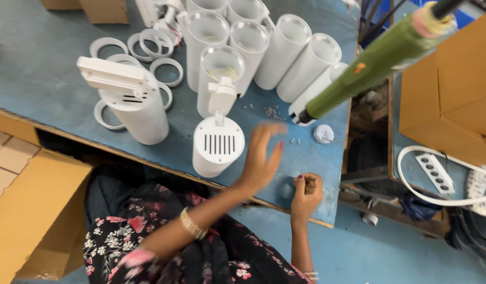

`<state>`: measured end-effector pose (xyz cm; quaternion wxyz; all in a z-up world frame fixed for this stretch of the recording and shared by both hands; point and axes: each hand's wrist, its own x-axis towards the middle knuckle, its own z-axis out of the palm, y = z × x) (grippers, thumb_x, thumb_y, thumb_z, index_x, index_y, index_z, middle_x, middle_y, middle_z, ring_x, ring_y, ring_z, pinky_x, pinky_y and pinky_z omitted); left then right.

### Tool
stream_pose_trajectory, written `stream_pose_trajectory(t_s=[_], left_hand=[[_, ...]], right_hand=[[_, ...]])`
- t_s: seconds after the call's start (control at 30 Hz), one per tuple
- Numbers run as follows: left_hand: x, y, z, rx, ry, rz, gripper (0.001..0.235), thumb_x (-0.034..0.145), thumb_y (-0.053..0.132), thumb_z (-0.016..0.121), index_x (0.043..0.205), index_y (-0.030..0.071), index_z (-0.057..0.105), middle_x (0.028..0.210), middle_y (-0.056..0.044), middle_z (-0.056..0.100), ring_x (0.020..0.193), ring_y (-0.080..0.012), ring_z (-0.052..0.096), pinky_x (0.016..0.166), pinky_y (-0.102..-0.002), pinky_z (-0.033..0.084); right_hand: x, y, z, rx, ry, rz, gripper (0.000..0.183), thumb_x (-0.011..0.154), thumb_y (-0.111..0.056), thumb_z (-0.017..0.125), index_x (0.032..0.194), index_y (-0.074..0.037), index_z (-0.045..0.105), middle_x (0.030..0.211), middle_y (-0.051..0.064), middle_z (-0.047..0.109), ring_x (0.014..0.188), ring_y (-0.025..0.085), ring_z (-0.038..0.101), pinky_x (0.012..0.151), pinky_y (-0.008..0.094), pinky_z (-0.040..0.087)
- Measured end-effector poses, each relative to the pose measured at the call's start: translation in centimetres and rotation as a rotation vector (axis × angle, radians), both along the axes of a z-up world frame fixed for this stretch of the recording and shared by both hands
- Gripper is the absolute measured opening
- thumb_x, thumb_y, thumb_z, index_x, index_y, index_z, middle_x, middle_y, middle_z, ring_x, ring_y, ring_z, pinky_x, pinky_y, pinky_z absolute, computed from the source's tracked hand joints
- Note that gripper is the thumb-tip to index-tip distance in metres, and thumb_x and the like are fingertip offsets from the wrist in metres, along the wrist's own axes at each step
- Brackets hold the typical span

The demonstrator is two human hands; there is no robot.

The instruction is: The person assembles white plastic cylindrical components by inserting a vented cap and using a green power drill to fasten screws. They repeatedly pick up cylinders, attach caps, and secure them with the drill, then place the finished units into a cardboard box.

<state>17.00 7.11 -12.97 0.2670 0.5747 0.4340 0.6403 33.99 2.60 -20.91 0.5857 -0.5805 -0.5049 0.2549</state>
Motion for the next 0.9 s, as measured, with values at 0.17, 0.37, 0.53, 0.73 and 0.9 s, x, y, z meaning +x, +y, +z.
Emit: stream_pose_trajectory(t_s=[0.17,0.37,0.53,0.73,0.9], left_hand=[[-8.3,-9.0,4.3,0.418,0.237,0.167,0.029,0.088,-0.003,0.064,0.116,0.004,0.062,0.117,-0.013,0.064,0.114,-0.0313,0.063,0.104,-0.042,0.05],[-16.0,-1.8,6.6,-0.04,-0.015,0.1,0.052,0.099,0.026,0.067,0.142,0.001,0.051,0.139,-0.016,0.056,0.133,-0.0247,0.054,0.113,-0.04,0.042],[-17.2,3.2,6.7,-0.269,-0.147,-0.415,0.054,0.096,0.031,0.07,0.139,0.003,0.054,0.129,-0.012,0.066,0.117,-0.0183,0.064,0.099,-0.033,0.052],[-17.2,4.3,7.1,-0.272,0.127,-0.299,0.042,0.096,0.023,0.071,0.13,-0.001,0.063,0.102,-0.011,0.076,0.086,-0.0138,0.068,0.073,-0.031,0.056],[-16.5,3.8,6.0,-0.085,0.012,-0.31,0.044,0.096,0.024,0.071,0.129,-0.002,0.058,0.103,-0.007,0.072,0.086,-0.0074,0.066,0.072,-0.026,0.056]], right_hand=[[-5.1,-0.2,2.3,-0.015,-0.15,0.211,0.025,0.094,-0.011,0.071,0.115,-0.002,0.061,0.105,0.009,0.069,0.099,0.02,0.068,0.093,0.035,0.056],[-15.5,1.0,3.9,0.057,-0.095,0.579,0.098,0.073,-0.027,0.09,0.146,0.003,0.032,0.139,0.019,0.052,0.127,0.03,0.055,0.109,0.042,0.044],[-17.3,1.8,2.6,0.048,-0.137,0.526,0.091,0.069,-0.026,0.093,0.139,0.004,0.042,0.131,0.019,0.06,0.118,0.028,0.063,0.103,0.04,0.051],[-16.6,2.4,-1.2,0.017,-0.061,0.538,0.088,0.067,-0.024,0.092,0.134,0.006,0.044,0.122,0.018,0.064,0.108,0.025,0.066,0.096,0.038,0.054],[-16.3,2.9,-3.1,-0.028,-0.111,0.542,0.074,0.064,-0.02,0.093,0.123,0.007,0.058,0.113,0.018,0.07,0.099,0.026,0.07,0.09,0.038,0.058]])
